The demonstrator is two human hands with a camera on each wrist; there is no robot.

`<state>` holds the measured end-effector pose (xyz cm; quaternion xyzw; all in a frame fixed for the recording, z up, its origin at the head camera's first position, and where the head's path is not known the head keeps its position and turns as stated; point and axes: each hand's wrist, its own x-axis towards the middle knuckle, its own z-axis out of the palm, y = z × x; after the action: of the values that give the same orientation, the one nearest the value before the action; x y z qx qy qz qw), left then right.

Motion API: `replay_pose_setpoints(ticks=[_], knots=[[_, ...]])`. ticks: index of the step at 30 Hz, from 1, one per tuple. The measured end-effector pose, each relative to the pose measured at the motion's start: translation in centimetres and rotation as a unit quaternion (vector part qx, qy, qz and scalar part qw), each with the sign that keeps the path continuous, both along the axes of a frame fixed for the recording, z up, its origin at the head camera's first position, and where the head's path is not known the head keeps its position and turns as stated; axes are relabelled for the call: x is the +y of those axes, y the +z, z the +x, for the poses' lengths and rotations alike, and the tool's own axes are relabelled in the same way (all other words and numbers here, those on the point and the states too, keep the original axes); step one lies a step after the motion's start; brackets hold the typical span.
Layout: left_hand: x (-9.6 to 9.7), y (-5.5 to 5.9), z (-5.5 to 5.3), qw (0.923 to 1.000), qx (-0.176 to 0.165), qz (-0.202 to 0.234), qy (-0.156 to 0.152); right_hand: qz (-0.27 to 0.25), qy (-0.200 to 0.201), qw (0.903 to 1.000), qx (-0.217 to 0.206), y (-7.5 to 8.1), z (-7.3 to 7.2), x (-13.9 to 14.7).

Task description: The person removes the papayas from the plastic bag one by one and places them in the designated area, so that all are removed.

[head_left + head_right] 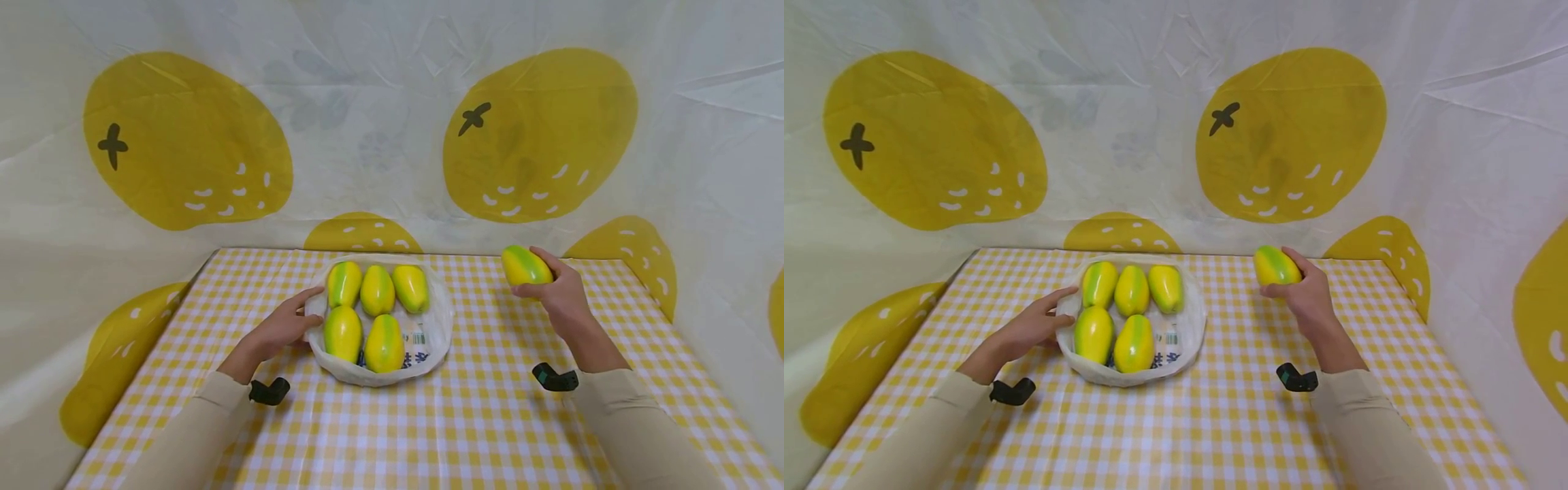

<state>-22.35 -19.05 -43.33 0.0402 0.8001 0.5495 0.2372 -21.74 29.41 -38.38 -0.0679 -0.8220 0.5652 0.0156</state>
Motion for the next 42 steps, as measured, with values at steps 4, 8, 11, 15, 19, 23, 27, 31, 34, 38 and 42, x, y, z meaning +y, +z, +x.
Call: replay_pose_setpoints(ticks=[4, 8, 11, 15, 19, 23, 27, 31, 34, 38, 42], knots=[[0.0, 0.1, -0.1, 1.0000, 0.002, 0.000, 0.000, -0.002, -0.010, 0.9999, 0.002, 0.1, -0.1, 0.3], [0.0, 0.2, -0.2, 1.0000, 0.005, -0.001, -0.001, -0.001, -0.013, 0.9999, 0.001, 0.1, -0.1, 0.5], [0.1, 0.2, -0.3, 1.0000, 0.005, -0.003, 0.002, -0.001, -0.013, 0.9999, 0.001, 0.2, 0.1, 0.7], [0.2, 0.1, -0.2, 0.9999, 0.003, -0.009, 0.005, -0.002, -0.015, 0.9999, 0.004, 0.3, 0.2, 0.8], [0.2, 0.1, -0.2, 0.9999, 0.003, -0.010, 0.004, 0.008, -0.020, 0.9998, 0.003, 0.2, 0.3, 1.1], [0.3, 0.1, -0.2, 1.0000, 0.002, -0.008, 0.003, 0.020, -0.021, 0.9996, 0.002, -0.2, 0.2, 1.7], [0.2, 0.1, -0.1, 1.0000, 0.003, -0.004, 0.002, 0.036, -0.023, 0.9991, 0.008, -0.5, 0.1, 2.1], [0.2, 0.1, 0.0, 1.0000, 0.006, -0.001, -0.001, 0.059, -0.026, 0.9978, 0.013, -0.6, 0.1, 2.3], [0.2, 0.1, 0.1, 1.0000, 0.006, -0.002, -0.001, 0.070, -0.026, 0.9971, 0.014, -0.8, 0.1, 2.5], [0.0, -0.1, 0.2, 1.0000, 0.003, -0.003, 0.003, 0.078, -0.025, 0.9965, 0.015, -1.0, 0.1, 2.7], [0.0, -0.3, 0.1, 1.0000, 0.000, -0.005, 0.006, 0.087, -0.024, 0.9958, 0.018, -1.1, 0.0, 3.1]])
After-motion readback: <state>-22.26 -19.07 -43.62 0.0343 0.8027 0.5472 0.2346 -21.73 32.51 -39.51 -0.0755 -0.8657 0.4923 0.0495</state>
